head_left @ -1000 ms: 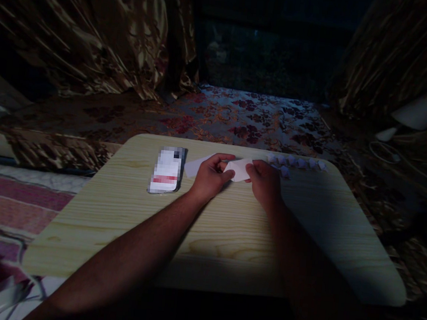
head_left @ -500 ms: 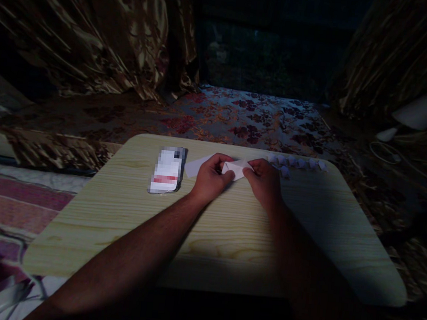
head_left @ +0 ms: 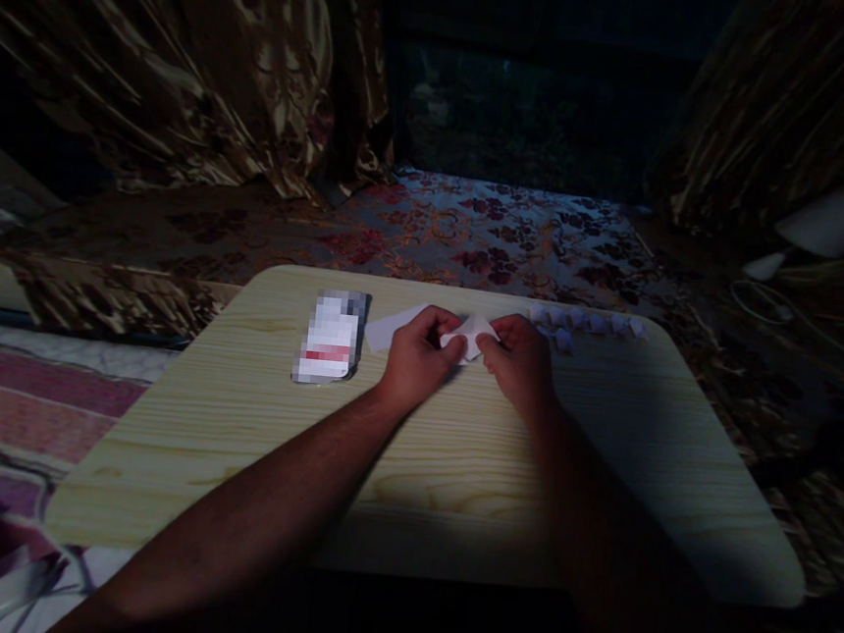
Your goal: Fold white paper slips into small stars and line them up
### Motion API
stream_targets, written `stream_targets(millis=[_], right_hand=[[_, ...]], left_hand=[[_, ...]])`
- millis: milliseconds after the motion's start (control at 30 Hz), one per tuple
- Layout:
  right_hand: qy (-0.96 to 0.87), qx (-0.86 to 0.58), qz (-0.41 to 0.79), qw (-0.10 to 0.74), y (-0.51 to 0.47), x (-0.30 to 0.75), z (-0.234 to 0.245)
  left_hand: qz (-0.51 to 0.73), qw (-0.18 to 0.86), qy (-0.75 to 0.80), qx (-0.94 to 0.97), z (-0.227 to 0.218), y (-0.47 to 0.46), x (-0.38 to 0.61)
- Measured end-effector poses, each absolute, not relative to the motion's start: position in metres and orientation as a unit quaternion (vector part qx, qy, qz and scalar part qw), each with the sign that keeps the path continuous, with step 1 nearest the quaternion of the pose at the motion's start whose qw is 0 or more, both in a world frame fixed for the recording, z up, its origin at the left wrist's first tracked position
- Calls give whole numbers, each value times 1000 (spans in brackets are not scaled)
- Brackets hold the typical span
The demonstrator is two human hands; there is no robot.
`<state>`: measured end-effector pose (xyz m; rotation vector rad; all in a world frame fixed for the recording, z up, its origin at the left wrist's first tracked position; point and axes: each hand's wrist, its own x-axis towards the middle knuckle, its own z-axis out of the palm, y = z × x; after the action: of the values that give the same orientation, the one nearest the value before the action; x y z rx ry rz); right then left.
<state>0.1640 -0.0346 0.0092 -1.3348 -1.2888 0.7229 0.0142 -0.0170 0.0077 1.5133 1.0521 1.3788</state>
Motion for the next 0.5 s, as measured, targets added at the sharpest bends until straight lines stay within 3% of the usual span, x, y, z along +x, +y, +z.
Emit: stream_targets(millis=[233, 500], right_hand=[[-519, -538, 364, 556, -38, 160, 17], [-504, -538, 351, 577, -34, 167, 14]], left_hand=[[562, 400, 399, 604, 13, -21, 15], [553, 447, 377, 594, 13, -23, 16]])
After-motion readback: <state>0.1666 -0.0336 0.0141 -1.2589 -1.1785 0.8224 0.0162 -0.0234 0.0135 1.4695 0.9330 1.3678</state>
